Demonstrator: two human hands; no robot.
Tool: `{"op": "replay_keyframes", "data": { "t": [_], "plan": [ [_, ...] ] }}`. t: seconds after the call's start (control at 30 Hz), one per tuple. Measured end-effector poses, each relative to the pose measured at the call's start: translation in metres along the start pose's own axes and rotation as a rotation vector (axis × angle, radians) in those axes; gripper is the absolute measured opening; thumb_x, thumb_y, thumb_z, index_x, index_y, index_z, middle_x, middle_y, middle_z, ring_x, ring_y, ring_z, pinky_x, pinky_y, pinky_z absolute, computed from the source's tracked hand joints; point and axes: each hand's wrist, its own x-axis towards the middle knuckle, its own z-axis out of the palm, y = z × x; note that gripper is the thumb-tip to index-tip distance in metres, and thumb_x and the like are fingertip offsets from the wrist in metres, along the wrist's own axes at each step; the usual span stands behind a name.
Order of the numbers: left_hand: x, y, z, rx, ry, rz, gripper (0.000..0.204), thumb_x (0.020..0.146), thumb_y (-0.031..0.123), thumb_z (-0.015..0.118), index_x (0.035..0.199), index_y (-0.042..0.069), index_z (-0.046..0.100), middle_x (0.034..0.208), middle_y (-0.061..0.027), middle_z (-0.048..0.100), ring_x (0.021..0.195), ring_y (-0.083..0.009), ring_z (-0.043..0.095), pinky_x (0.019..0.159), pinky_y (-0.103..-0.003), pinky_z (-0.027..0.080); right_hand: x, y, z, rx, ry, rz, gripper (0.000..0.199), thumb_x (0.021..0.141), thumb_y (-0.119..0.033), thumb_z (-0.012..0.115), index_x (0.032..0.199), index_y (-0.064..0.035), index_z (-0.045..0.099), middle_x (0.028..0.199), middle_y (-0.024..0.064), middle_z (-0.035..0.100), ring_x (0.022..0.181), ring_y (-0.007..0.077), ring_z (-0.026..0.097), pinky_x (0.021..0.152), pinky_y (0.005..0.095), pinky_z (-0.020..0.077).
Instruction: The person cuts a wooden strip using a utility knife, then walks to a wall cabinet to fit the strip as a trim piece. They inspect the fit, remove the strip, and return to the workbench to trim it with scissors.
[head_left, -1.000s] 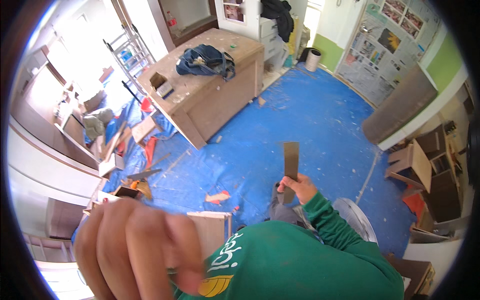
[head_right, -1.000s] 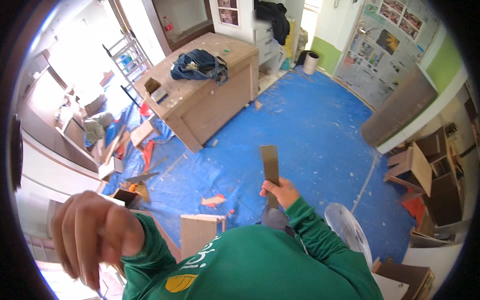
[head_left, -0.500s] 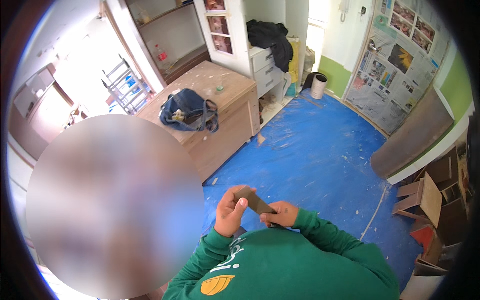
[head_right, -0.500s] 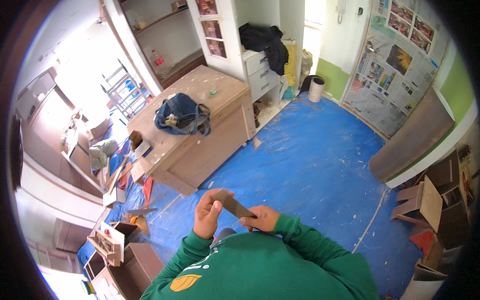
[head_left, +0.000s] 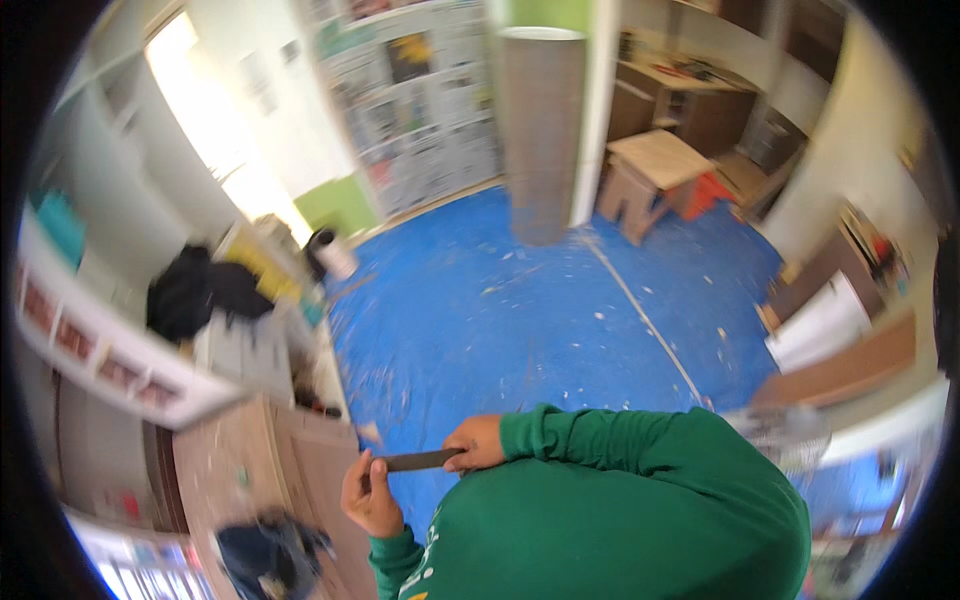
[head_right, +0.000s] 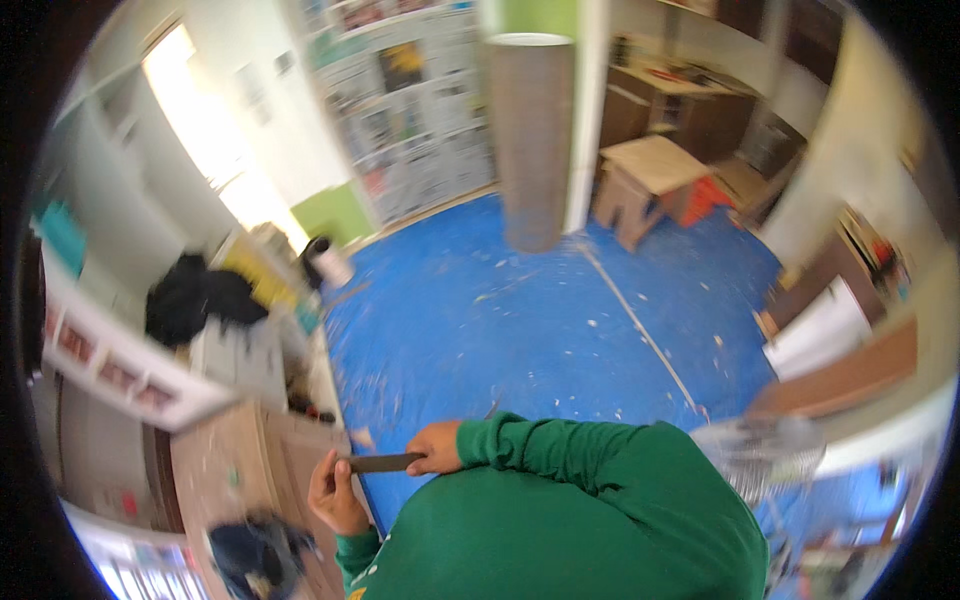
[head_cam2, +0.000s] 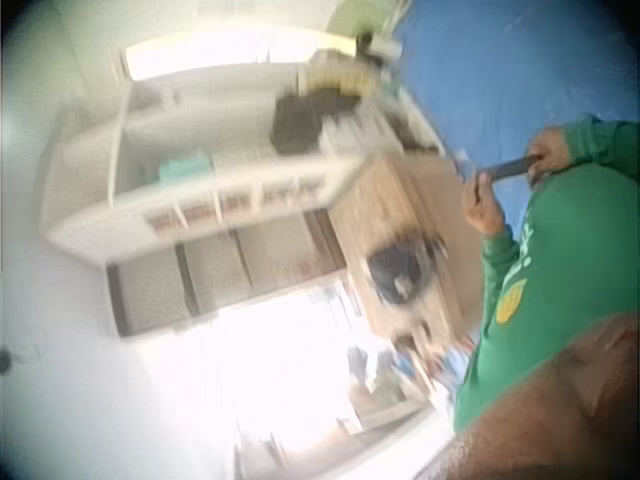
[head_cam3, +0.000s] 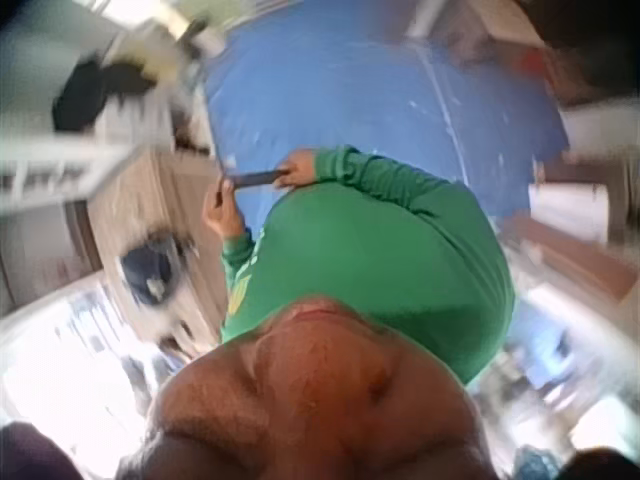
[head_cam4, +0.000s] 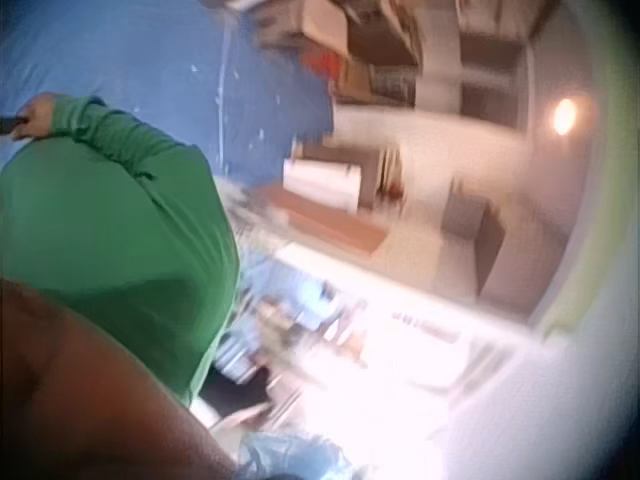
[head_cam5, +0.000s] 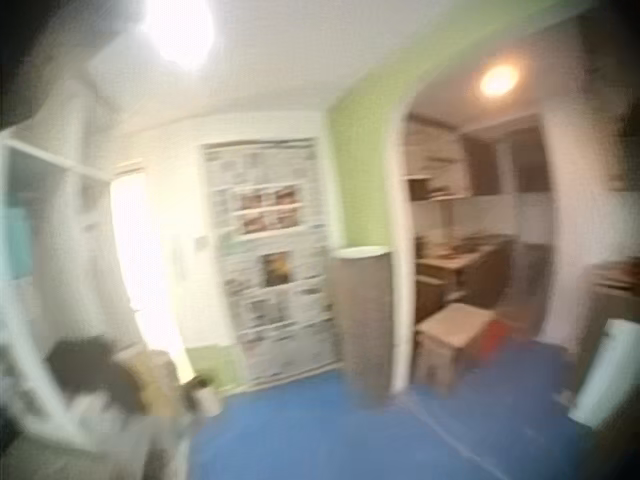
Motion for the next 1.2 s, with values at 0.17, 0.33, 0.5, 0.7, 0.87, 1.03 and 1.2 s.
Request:
{"op": "replay_keyframes", "data": {
  "t": [0.17,0.33,0.5,0.7,0.87,1.03,1.2],
  "plan": [
    [0.081,-0.039,0.02,-0.194,-0.396,-0.078,0.015,0.089,0.01,0.07,0.092,-0.005,0.068,0.085,-0.0049,0.065,0.074,-0.0116,0.057,0.068,-0.025,0.046,0.01,0.015,-0.017,0.01,0.152,0.104,0.041,0.093,-0.045,0.059,0.098,-0.0042,0.066,0.073,0.0104,0.062,0.068,0.0233,0.059,0.063,0.0408,0.044],
    [0.141,-0.037,0.065,0.026,-0.711,0.34,0.011,0.082,0.006,0.072,0.077,0.003,0.063,0.07,-0.0084,0.059,0.067,-0.0217,0.056,0.063,-0.033,0.044,-0.006,0.023,-0.042,0.136,0.253,0.182,0.04,0.091,-0.043,0.063,0.092,-0.0029,0.064,0.073,0.0111,0.061,0.067,0.0241,0.058,0.064,0.0425,0.0442],
    [0.179,0.0,0.138,0.146,-1.068,0.747,0.009,0.075,0.001,0.072,0.075,0.004,0.063,0.068,-0.0092,0.059,0.07,-0.0298,0.057,0.062,-0.04,0.045,-0.034,0.074,-0.075,0.288,0.225,0.227,0.037,0.093,-0.04,0.063,0.09,-0.004,0.064,0.07,0.0036,0.057,0.066,0.0151,0.054,0.06,0.0364,0.0427],
    [0.181,0.03,0.232,0.09,-1.268,0.496,0.008,0.08,0.004,0.069,0.075,0.003,0.063,0.073,-0.0112,0.062,0.072,-0.0257,0.059,0.064,-0.037,0.046,-0.069,0.138,-0.147,0.534,0.161,0.16,0.034,0.093,-0.039,0.064,0.087,-0.0055,0.063,0.07,-0.0013,0.056,0.066,0.0099,0.052,0.058,0.0306,0.0422],
    [0.164,0.05,0.339,-0.068,-1.294,0.232,0.008,0.083,0.005,0.07,0.08,0.0,0.065,0.079,-0.0137,0.064,0.079,-0.025,0.061,0.071,-0.036,0.048,-0.126,0.188,-0.235,0.542,0.115,0.083,0.034,0.092,-0.037,0.066,0.086,-0.0041,0.063,0.068,-0.0007,0.056,0.061,0.0091,0.052,0.054,0.0286,0.0406],
    [0.159,0.1,0.446,-0.079,-1.658,0.294,0.006,0.086,0.007,0.068,0.086,0.0,0.067,0.084,-0.0131,0.067,0.082,-0.028,0.063,0.074,-0.037,0.049,-0.196,0.227,-0.31,0.538,0.002,0.157,0.035,0.091,-0.038,0.068,0.085,-0.0032,0.063,0.065,-0.0004,0.055,0.054,0.0091,0.05,0.051,0.0272,0.0386],
    [0.152,0.123,0.546,-0.039,-1.625,0.614,0.007,0.087,0.009,0.067,0.087,0.002,0.067,0.081,-0.0122,0.066,0.078,-0.0299,0.062,0.07,-0.039,0.049,-0.25,0.265,-0.343,0.671,0.167,0.177,0.036,0.091,-0.038,0.068,0.087,-0.0027,0.063,0.066,-0.001,0.055,0.056,0.0081,0.049,0.051,0.0266,0.0376]
  ]
}}
